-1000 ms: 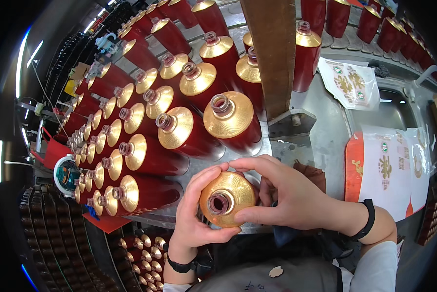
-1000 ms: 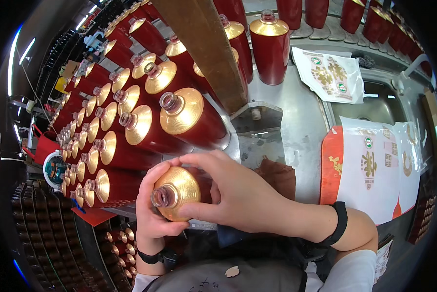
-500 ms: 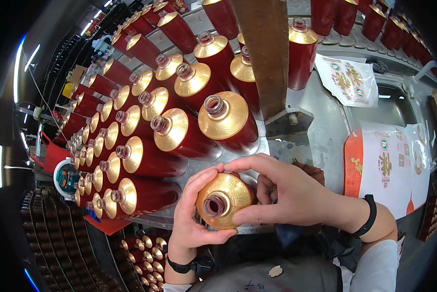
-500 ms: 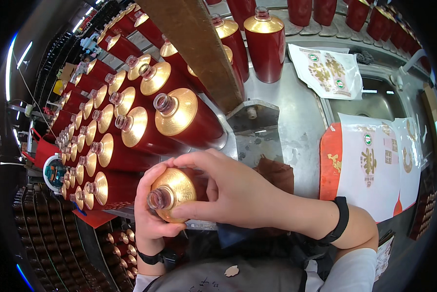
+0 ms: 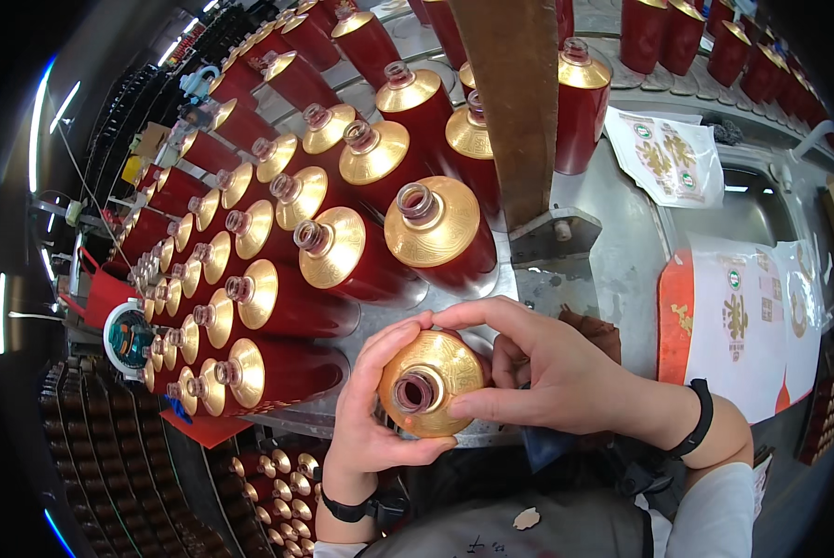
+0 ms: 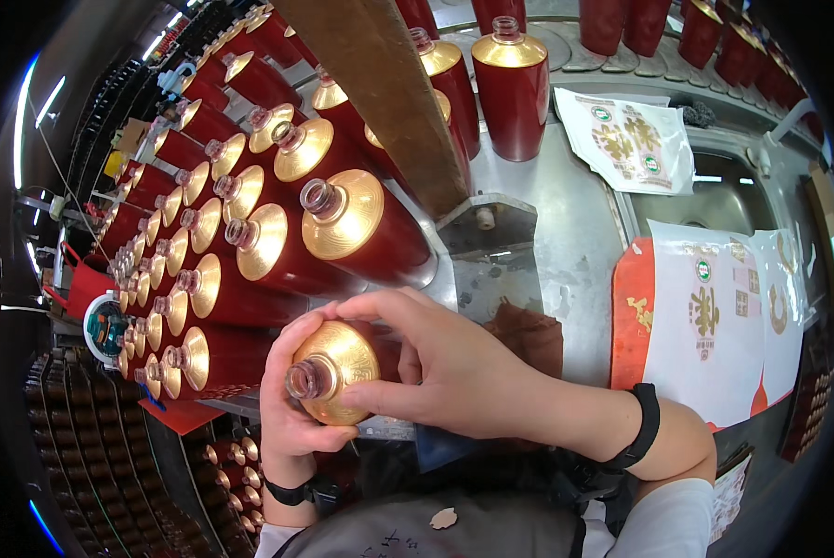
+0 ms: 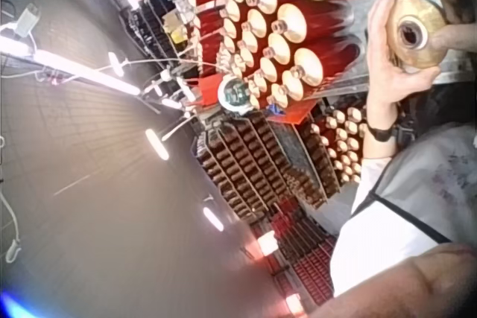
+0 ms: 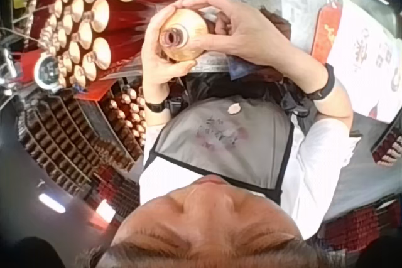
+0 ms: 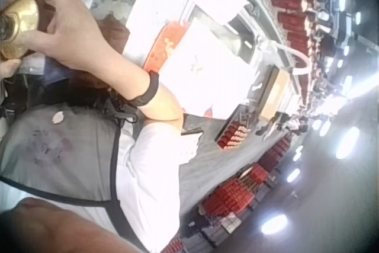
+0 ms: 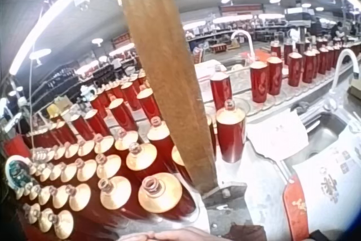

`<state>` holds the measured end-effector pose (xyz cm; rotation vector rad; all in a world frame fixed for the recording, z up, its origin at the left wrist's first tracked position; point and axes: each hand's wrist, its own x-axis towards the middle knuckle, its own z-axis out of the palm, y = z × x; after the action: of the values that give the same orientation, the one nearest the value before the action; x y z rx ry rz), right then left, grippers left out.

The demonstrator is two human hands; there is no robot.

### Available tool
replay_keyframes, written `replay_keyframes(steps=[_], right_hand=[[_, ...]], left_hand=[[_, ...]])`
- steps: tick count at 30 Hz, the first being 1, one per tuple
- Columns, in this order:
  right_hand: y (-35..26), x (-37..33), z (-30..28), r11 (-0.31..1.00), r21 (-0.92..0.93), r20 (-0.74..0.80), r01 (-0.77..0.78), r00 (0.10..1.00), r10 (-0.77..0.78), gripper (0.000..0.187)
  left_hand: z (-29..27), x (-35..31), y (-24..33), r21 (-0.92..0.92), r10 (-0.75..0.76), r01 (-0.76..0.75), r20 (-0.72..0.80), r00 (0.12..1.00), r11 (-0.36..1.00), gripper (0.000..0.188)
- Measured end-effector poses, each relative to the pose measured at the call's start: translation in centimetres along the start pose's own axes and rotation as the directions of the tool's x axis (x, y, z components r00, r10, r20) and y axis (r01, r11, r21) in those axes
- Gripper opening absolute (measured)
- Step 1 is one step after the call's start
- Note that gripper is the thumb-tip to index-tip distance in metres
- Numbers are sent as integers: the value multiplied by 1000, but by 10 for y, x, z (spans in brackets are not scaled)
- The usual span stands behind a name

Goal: The worker wipes the tops of large red bottles and applies gold decorative labels/seals to the shoulders of the bottles on an assembly line.

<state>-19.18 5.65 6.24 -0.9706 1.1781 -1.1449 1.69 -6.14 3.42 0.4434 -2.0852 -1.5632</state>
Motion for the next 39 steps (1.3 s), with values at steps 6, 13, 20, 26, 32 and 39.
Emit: replay_keyframes(steps=[6, 13, 20, 26, 32, 39], right_hand=[[4, 1, 7, 986, -102, -69, 132, 988, -140, 68], [1, 0, 6, 985, -138, -57, 104, 992, -113, 67], [7, 1, -6, 1000, 16, -97, -23, 995, 25, 37], [17, -16, -32, 884, 429, -214, -187, 929, 301, 57], [27, -55, -35, 808, 421, -68, -412, 874, 481, 40], [-19, -44, -19, 997, -57, -73, 53, 996, -57, 46]], left_hand=[[2, -2, -1, -13, -31, 31, -17, 999, 999, 98], [2, -1, -1, -2, -6, 6, -14, 1000, 1000, 98], [3, -1, -4, -3, 42, -42, 10, 999, 999, 101], [16, -4, -8, -268, -46, 28, -61, 997, 963, 122], [18, -1, -9, -219, -1, -7, -37, 999, 976, 131], [22, -4, -11, -269, -75, 45, -104, 992, 962, 112]])
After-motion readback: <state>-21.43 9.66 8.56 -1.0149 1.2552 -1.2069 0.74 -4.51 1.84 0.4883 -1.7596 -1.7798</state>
